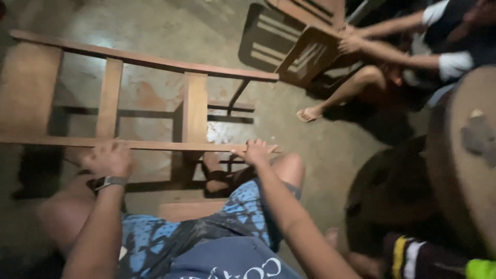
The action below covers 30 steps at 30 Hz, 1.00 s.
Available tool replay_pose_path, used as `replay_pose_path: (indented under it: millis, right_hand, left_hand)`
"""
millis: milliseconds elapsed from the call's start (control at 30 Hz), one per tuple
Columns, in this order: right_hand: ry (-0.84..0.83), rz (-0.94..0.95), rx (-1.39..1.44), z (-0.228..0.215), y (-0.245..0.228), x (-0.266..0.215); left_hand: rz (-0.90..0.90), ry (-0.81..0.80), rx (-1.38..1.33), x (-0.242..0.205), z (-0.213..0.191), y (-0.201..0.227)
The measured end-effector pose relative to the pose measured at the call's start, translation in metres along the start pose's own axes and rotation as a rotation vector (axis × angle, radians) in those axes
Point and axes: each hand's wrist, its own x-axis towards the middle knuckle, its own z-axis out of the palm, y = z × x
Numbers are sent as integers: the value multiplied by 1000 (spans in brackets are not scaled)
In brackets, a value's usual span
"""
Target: The person sands the wooden frame of a chair by hand with a piece of sandpaper, moving the paper back and forth along the wood.
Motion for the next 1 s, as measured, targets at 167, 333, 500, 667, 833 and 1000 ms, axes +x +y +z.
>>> replay_pose_path:
  millis: [167,333,500,667,833,1000]
  right_hand:
    - [21,9,31,-10,1,-12]
    - [-16,6,-4,4,3,-7]
    - [52,32,-17,24,13,26]
    - [41,19,41,6,6,3]
    - [62,13,-52,18,12,18]
    - [61,10,-45,13,6,11]
  left_hand:
    - [-188,260,67,2,1,34]
    - [177,51,-217,-46,-90,182]
    - [218,-46,-223,-26,-126,126]
    - [-63,79,-41,-16,-71,-10]
    - [-236,105,-220,-24,-130,77]
    - [159,515,-263,-43,-66,174]
